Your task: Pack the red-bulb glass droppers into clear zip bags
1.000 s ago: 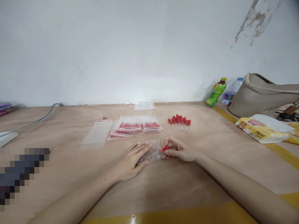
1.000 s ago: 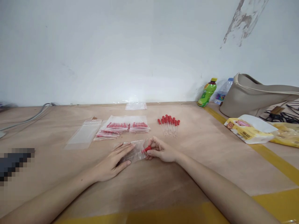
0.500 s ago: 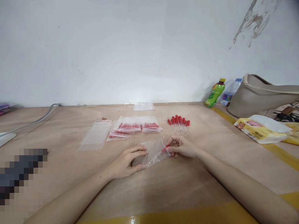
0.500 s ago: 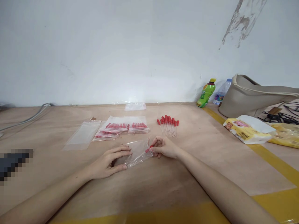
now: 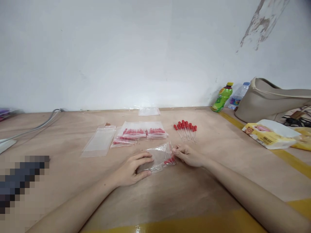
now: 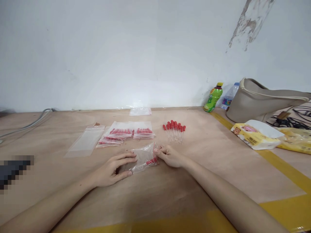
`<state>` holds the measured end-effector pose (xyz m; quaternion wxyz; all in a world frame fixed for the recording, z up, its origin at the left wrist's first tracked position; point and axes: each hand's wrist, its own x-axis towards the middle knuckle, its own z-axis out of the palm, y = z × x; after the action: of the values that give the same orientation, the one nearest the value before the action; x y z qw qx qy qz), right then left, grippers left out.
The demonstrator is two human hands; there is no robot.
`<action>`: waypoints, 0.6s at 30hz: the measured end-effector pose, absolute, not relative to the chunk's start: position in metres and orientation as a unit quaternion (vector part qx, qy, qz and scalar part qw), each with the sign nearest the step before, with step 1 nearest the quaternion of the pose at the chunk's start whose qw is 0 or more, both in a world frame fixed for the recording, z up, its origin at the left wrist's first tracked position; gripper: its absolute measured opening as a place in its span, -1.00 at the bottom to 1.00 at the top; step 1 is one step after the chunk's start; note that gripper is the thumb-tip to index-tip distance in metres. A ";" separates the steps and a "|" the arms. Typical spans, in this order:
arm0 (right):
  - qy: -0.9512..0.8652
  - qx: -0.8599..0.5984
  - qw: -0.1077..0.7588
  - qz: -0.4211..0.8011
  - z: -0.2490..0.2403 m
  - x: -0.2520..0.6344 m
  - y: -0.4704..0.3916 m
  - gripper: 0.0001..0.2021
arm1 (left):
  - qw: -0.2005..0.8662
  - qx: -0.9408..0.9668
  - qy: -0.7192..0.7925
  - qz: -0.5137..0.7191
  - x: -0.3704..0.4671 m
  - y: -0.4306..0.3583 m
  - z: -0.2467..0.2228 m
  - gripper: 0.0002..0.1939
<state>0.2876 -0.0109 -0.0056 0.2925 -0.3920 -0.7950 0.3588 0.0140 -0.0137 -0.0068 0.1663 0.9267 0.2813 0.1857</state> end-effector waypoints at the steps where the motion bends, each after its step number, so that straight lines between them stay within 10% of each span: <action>1: -0.793 -0.395 0.298 0.356 -0.005 0.286 -0.012 -0.53 | 0.165 0.927 0.282 0.185 0.014 -0.014 -0.007 -0.60; 18: -0.553 -0.541 0.328 0.542 -0.014 0.280 -0.016 -0.64 | 0.158 0.930 0.282 0.175 0.013 -0.010 -0.010 -0.64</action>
<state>0.2804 -0.0160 -0.0138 0.3278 -0.5411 -0.5529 0.5423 0.0133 -0.0101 -0.0102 0.1580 0.9300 0.2822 0.1746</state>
